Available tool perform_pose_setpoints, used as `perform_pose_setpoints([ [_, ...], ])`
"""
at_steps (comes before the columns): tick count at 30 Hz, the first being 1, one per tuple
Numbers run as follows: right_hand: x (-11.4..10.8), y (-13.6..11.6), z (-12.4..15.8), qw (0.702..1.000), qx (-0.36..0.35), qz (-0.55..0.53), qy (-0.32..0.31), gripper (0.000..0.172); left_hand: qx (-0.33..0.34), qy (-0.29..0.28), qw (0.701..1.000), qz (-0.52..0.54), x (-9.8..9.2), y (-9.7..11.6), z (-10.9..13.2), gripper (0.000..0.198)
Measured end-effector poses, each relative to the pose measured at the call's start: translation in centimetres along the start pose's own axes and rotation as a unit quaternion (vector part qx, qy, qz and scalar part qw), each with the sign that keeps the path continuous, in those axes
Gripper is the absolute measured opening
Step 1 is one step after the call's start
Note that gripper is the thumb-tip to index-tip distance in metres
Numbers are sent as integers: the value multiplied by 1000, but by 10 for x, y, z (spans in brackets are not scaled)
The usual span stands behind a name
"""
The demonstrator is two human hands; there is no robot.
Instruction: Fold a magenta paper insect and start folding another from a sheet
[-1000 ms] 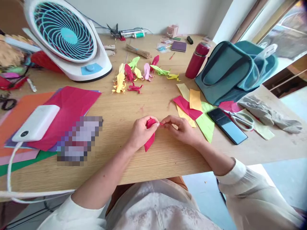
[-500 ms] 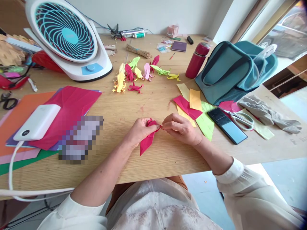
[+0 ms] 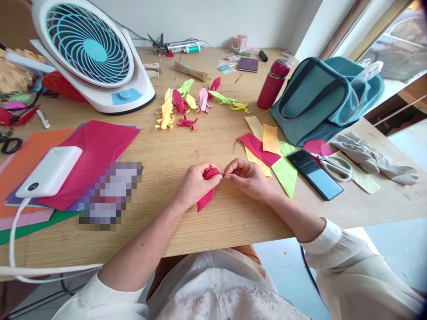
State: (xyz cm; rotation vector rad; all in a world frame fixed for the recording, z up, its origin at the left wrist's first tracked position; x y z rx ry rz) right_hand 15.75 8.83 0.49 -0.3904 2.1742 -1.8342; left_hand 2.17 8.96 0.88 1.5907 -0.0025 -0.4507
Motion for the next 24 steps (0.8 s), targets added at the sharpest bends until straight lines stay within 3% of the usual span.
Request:
perform_pose_setpoints([
  [5,0,10,-3,996,30,-80,15,31,29,25,997,-68,-3,10,2,8],
  [12,6,7,-3,988,30,-152,24,39,47,45,995,-75,0,10,5,6],
  [24,4,3,-4,995,14,-101,14,39,74,57,991,-92,1,15,9,5],
])
Point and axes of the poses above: each hand's wrist, its own z-axis away from the middle knuckle, its own x-axis out of the palm, y = z × x, the point moved 9 cm from there along -z, towards the middle knuckle
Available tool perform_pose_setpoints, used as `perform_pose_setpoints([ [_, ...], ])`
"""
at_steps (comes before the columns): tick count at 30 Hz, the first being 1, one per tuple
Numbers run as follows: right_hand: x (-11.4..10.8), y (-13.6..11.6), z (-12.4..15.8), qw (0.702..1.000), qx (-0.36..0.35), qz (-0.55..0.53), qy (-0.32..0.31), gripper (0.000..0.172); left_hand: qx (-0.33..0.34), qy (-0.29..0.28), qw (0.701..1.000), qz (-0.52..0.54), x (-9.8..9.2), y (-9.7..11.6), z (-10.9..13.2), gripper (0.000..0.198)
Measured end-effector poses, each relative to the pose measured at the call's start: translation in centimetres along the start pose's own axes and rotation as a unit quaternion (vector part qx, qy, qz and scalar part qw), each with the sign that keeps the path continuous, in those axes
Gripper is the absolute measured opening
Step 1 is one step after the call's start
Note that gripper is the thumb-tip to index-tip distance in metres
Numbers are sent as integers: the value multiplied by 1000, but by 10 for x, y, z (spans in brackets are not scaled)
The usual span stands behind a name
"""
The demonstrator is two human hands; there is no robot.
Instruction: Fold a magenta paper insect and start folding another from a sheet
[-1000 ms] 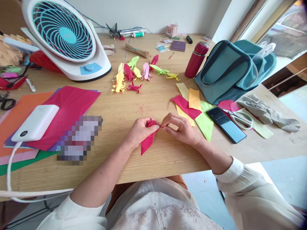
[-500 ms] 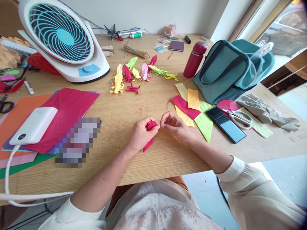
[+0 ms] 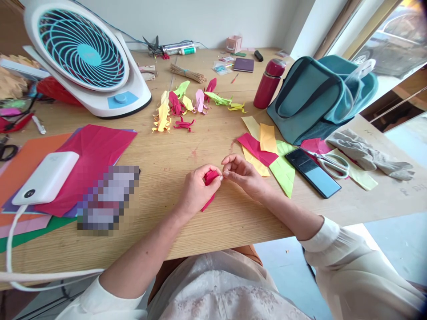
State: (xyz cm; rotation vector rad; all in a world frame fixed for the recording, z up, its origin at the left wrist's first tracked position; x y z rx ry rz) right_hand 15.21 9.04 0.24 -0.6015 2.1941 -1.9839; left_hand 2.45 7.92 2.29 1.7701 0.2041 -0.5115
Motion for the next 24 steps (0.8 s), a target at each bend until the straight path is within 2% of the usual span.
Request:
perform_pose_setpoints([
  [4,3,0,1,1000,-5,-28,-3,40,23,11,999,-42,0,7,3,5],
  [8,2,2,1,1000,-1,11,5,44,20,25,998,-49,-1,8,4,4],
  [12,-1,1,2,998,-14,58,26,46,-17,28,999,-1,-2,-1,2,7],
  [18,2,-1,1,999,-27,33,23,51,-76,35,992,93,-2,-15,-1,12],
  [24,1,0,0,999,-16,22,28,47,-83,17,984,158,5,-23,-2,21],
])
Point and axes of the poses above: each hand's wrist, its own z-axis away from the middle knuckle, its own x-axis out of the palm, y = z × x, the point moved 9 cm from there along -z, towards the middle knuckle
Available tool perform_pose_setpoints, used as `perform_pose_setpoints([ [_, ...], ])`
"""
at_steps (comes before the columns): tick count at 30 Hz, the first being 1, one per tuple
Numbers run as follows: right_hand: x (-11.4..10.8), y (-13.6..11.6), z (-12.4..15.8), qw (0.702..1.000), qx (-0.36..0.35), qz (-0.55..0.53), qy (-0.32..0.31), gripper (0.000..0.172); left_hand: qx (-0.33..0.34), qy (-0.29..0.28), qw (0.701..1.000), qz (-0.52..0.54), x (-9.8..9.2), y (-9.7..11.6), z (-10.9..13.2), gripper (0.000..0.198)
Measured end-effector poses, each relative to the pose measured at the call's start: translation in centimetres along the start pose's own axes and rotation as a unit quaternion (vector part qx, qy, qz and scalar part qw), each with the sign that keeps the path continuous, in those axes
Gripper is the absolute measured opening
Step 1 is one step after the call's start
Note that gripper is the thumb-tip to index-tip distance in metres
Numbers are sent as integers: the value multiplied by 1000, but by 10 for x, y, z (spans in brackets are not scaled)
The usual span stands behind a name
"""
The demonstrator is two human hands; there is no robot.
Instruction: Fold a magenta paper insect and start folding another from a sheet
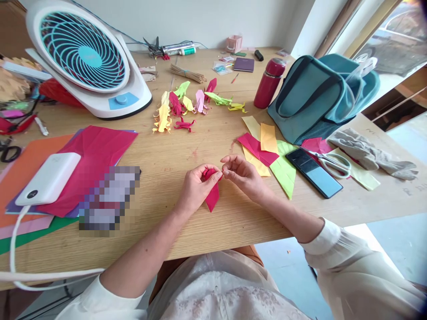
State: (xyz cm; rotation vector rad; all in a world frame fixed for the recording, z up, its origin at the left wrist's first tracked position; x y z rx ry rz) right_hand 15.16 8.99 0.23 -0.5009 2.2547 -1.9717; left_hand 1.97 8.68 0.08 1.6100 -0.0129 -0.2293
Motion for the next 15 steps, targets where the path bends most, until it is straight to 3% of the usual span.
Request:
perform_pose_setpoints([
  [9,4,-14,6,999,-43,25,5,44,34,-19,999,-27,5,7,3,18],
  [15,-1,-2,3,997,-1,76,29,41,16,29,999,40,0,-3,-2,20],
])
Point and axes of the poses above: each hand's wrist, its own z-axis away from the middle knuckle, its own x-axis out of the palm, y = z × x, the point moved 9 cm from there along -z, towards the middle knuckle
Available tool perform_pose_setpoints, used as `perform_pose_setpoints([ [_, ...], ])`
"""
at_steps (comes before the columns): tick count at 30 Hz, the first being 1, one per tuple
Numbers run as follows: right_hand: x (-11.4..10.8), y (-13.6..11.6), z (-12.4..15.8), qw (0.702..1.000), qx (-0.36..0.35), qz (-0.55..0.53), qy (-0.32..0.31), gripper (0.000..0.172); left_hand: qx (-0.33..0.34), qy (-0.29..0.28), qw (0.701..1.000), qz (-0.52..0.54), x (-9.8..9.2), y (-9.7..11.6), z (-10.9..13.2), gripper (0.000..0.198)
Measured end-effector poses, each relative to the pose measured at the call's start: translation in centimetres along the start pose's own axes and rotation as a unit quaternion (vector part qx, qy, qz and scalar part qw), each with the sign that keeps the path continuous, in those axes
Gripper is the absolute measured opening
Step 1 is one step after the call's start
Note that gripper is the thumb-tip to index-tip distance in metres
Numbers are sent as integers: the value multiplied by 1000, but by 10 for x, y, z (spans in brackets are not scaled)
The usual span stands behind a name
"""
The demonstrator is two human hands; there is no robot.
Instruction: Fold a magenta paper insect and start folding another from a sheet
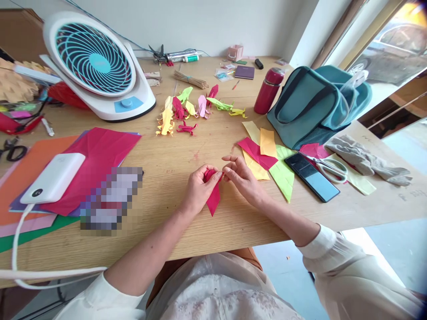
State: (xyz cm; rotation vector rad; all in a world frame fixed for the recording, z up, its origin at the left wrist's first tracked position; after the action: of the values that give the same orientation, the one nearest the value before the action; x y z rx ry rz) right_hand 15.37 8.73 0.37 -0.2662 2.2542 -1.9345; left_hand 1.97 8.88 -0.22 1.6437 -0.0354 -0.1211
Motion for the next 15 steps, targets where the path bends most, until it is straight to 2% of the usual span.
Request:
perform_pose_setpoints([
  [2,3,6,1,999,25,28,0,43,-6,35,998,46,-6,-2,-3,20],
  [4,13,10,3,997,50,58,-33,42,-10,62,993,97,-11,-3,-5,23],
  [6,24,11,5,990,61,102,-71,38,-22,67,988,135,-12,-5,-6,28],
  [8,28,9,6,985,59,137,-84,38,-40,55,985,158,-8,-6,-6,34],
  [11,22,8,3,988,61,130,-56,43,-64,41,981,180,-5,-7,-5,46],
  [15,8,5,-1,990,55,126,-17,43,-107,16,980,169,-5,-11,-4,49],
])
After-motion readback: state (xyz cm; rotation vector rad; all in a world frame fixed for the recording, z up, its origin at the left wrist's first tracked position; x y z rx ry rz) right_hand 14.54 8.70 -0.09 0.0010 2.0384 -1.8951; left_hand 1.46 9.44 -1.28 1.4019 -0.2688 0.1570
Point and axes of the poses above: each hand's wrist, its own z-axis away from the middle knuckle, its own x-axis out of the palm, y = z × x, the point moved 9 cm from there along -z, towards the middle knuckle
